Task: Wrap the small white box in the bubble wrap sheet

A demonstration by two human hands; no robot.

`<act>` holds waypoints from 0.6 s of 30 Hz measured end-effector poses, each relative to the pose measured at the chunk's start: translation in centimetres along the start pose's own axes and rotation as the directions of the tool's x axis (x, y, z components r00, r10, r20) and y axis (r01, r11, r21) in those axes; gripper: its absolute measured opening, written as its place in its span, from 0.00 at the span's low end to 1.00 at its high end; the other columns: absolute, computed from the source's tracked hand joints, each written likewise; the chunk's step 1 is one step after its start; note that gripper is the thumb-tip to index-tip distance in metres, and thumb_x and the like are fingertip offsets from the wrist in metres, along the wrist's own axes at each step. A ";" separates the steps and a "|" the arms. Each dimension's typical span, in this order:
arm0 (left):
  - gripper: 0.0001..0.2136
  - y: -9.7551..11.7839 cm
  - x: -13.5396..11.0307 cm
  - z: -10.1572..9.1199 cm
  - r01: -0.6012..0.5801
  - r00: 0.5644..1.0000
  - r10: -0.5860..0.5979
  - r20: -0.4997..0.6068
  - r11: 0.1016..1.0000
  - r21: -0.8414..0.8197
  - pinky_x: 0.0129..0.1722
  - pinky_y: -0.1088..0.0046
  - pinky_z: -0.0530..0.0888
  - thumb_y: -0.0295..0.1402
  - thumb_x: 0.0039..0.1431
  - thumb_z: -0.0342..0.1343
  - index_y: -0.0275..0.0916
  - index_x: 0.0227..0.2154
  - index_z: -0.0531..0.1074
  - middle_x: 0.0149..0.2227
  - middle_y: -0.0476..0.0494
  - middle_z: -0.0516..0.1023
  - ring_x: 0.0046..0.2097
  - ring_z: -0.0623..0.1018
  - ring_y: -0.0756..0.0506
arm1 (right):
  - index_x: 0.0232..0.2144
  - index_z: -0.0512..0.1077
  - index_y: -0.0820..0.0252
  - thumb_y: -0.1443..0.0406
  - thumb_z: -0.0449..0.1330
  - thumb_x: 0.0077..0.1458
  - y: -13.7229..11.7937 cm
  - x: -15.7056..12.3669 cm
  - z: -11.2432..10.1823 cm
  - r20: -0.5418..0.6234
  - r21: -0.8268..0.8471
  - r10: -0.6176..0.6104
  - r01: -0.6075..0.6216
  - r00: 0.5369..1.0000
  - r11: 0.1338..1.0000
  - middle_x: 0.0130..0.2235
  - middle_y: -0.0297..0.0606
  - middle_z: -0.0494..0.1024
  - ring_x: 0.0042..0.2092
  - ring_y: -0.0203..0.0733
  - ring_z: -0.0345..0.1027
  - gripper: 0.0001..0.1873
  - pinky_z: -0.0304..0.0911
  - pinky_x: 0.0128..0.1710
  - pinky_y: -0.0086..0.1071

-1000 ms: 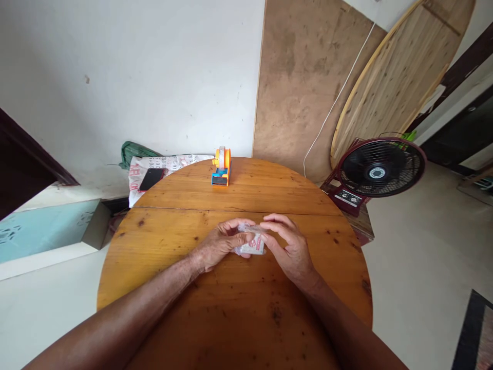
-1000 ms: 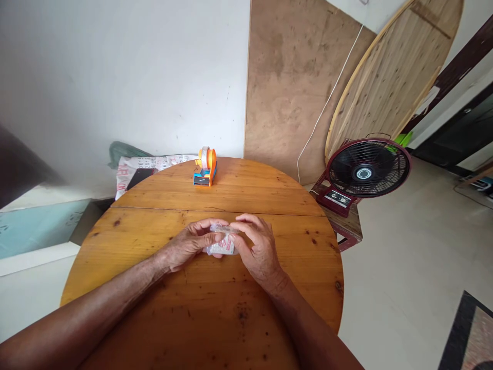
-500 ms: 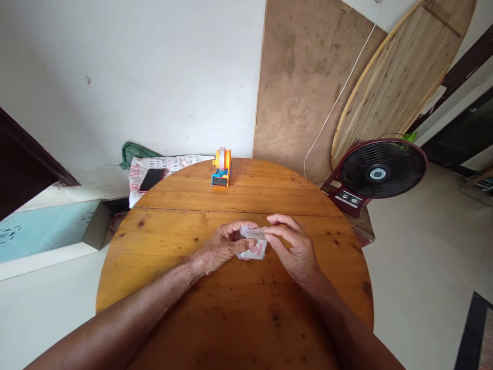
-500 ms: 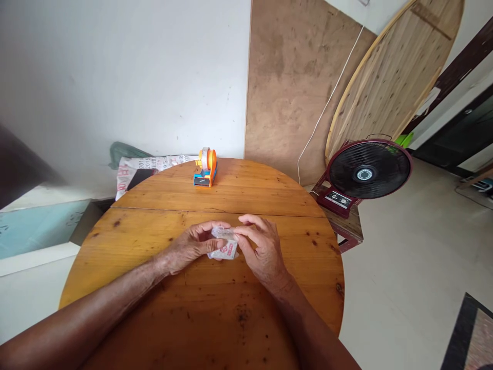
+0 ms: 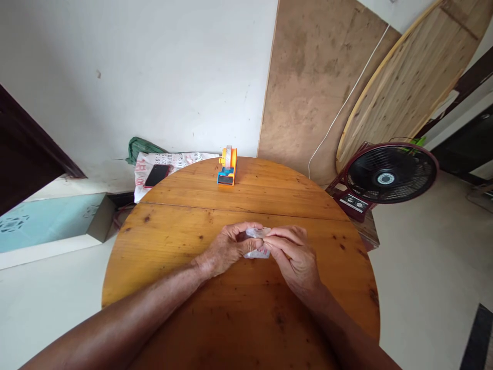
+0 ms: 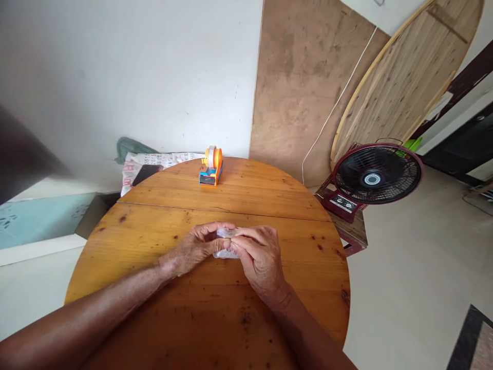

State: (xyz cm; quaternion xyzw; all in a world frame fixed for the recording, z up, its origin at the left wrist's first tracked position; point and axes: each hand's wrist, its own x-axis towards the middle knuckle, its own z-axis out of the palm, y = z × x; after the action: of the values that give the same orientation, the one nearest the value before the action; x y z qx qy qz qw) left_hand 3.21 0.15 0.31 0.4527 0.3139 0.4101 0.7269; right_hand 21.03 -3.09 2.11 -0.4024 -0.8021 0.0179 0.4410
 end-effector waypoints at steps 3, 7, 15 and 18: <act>0.21 0.0 0.1 0.0 -0.009 1.000 0.008 -0.018 0.999 -0.049 0.39 0.73 0.73 0.35 0.43 0.70 0.36 0.42 0.75 0.38 0.46 0.81 0.36 0.77 0.50 | 0.35 0.76 0.55 0.70 0.60 0.57 -0.3 0.2 0.2 -0.035 -0.046 -0.035 0.033 0.999 0.998 0.37 0.35 0.79 0.39 0.41 0.69 0.07 0.59 0.41 0.39; 0.22 0.0 0.1 0.0 0.010 0.998 -0.015 -0.055 0.997 -0.082 0.36 0.72 0.75 0.36 0.44 0.70 0.36 0.42 0.74 0.40 0.44 0.80 0.36 0.77 0.48 | 0.34 0.76 0.54 0.70 0.60 0.57 -0.7 0.4 0.4 -0.060 -0.128 -0.079 0.070 0.995 0.989 0.37 0.33 0.80 0.40 0.40 0.69 0.06 0.58 0.42 0.38; 0.19 0.1 0.1 -0.1 0.047 0.990 -0.078 -0.116 0.967 -0.252 0.31 0.73 0.78 0.37 0.47 0.68 0.35 0.41 0.74 0.35 0.44 0.77 0.34 0.77 0.49 | 0.46 0.71 0.58 0.63 0.57 0.60 -1.2 0.0 1.4 0.074 -0.408 -0.119 0.139 0.990 0.902 0.49 0.41 0.77 0.56 0.50 0.62 0.13 0.51 0.54 0.46; 0.18 0.4 0.2 -0.2 0.050 0.987 -0.093 -0.134 0.953 -0.299 0.30 0.71 0.78 0.36 0.46 0.69 0.35 0.40 0.74 0.35 0.44 0.78 0.34 0.77 0.48 | 0.51 0.68 0.59 0.61 0.57 0.59 -1.2 -0.2 1.7 0.119 -0.456 -0.108 0.151 0.987 0.877 0.54 0.46 0.72 0.58 0.54 0.59 0.19 0.50 0.55 0.48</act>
State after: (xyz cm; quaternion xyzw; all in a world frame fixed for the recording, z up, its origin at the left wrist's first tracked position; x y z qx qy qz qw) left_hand 3.07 0.49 0.55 0.2962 0.3180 0.4578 0.7756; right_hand 19.12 -3.50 1.39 -0.4402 -0.8272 -0.1855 0.2957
